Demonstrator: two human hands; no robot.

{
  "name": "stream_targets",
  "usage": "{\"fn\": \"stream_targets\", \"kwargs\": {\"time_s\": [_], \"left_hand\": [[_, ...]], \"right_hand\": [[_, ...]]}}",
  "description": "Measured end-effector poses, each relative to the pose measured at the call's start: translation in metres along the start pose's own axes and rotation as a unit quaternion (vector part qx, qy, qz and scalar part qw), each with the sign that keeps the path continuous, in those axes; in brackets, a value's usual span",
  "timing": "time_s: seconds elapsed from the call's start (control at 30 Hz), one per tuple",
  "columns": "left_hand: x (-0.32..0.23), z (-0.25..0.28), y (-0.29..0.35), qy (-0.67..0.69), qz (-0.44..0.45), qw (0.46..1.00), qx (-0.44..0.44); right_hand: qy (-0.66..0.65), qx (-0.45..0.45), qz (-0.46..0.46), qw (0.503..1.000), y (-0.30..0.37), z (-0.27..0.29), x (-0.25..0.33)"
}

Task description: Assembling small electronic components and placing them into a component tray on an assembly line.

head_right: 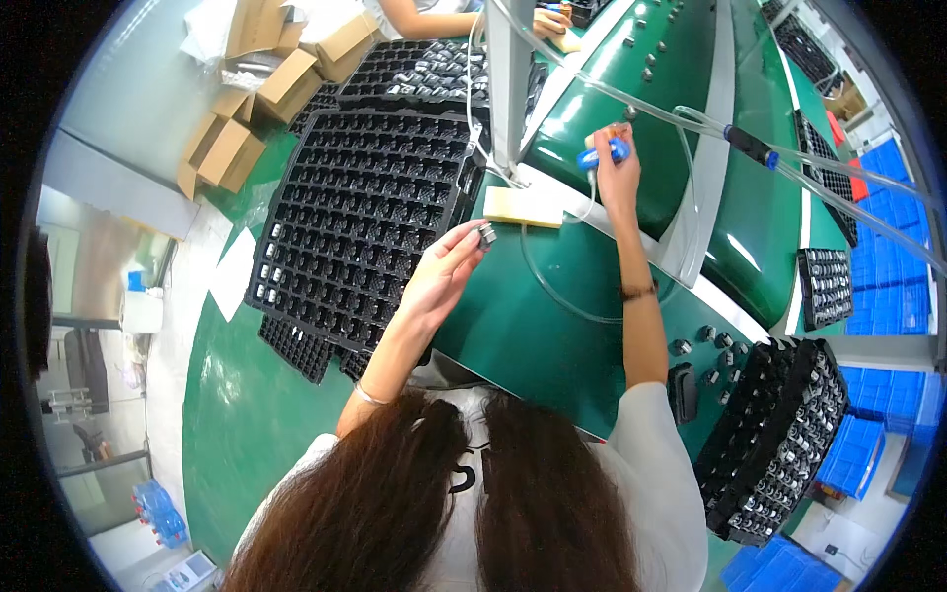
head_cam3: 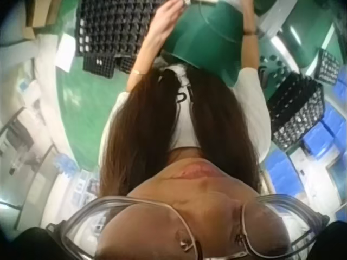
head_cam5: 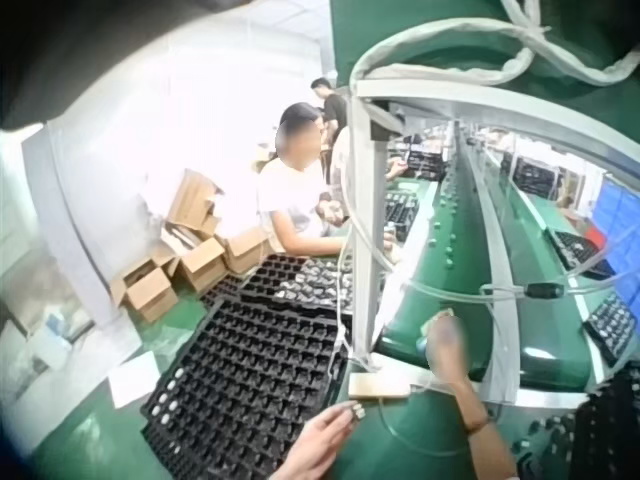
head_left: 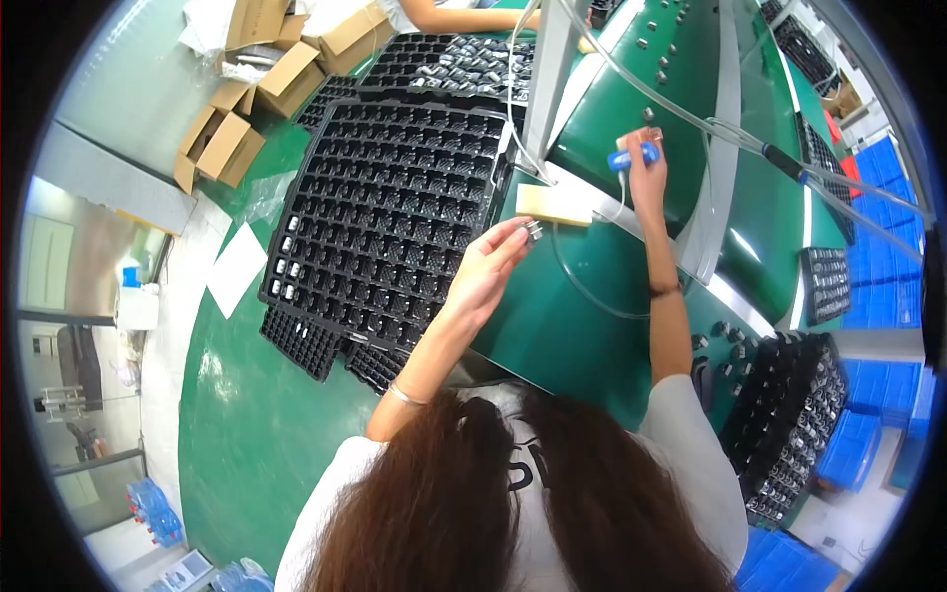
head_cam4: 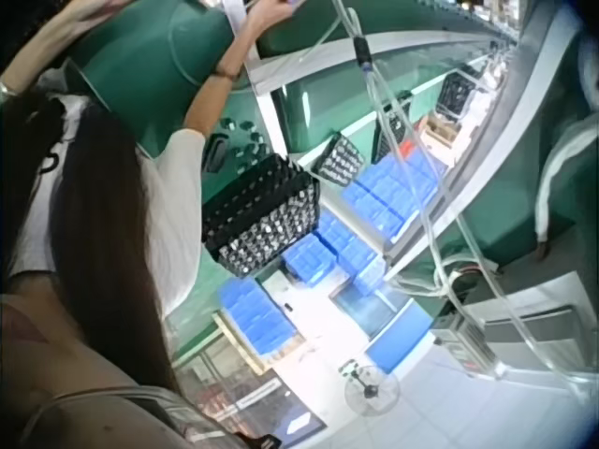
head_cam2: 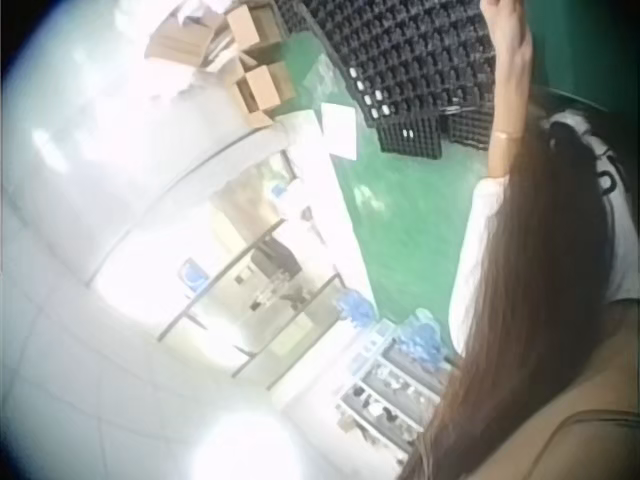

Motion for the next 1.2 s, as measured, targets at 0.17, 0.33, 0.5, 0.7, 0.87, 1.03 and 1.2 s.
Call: {"fn": "stream_targets", "kwargs": {"time_s": [0.17, 0.33, 0.5, 0.7, 0.87, 1.03, 1.2], "left_hand": [[-0.004, -0.005, 0.004, -0.048, -0.026, 0.998, -0.005], [-0.002, -0.006, 0.007, -0.056, -0.033, 0.998, -0.005], [-0.008, -0.001, 0.013, -0.112, -0.063, 0.992, -0.008], [-0.011, 0.007, 0.013, -0.063, -0.003, 0.998, -0.02], [-0.018, 0.01, 0.015, -0.079, -0.034, 0.996, -0.012], [-0.014, 0.003, 0.015, -0.117, -0.036, 0.992, -0.005], [-0.008, 0.015, 0.01, -0.117, -0.051, 0.992, 0.0]], "right_hand": [[-0.211, 0.169, -0.194, 0.943, 0.094, -0.024, 0.057], [-0.211, 0.189, -0.206, 0.937, 0.132, -0.033, 0.056], [-0.217, 0.208, -0.153, 0.941, 0.146, -0.042, 0.072], [-0.284, 0.155, -0.258, 0.91, 0.138, -0.037, 0.068], [-0.234, 0.141, -0.235, 0.933, 0.136, -0.035, 0.071], [-0.191, 0.171, -0.166, 0.952, 0.147, -0.04, 0.073], [-0.203, 0.19, -0.162, 0.947, 0.154, -0.046, 0.074]]}}
Point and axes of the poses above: each hand's wrist, its own y-axis away from the middle knuckle, its own z-axis out of the back of the hand, x = y × z, the point moved 3 cm from there along -y, towards the middle knuckle, and after that the axes turned 9 degrees about -x, right-handed, at the moved point
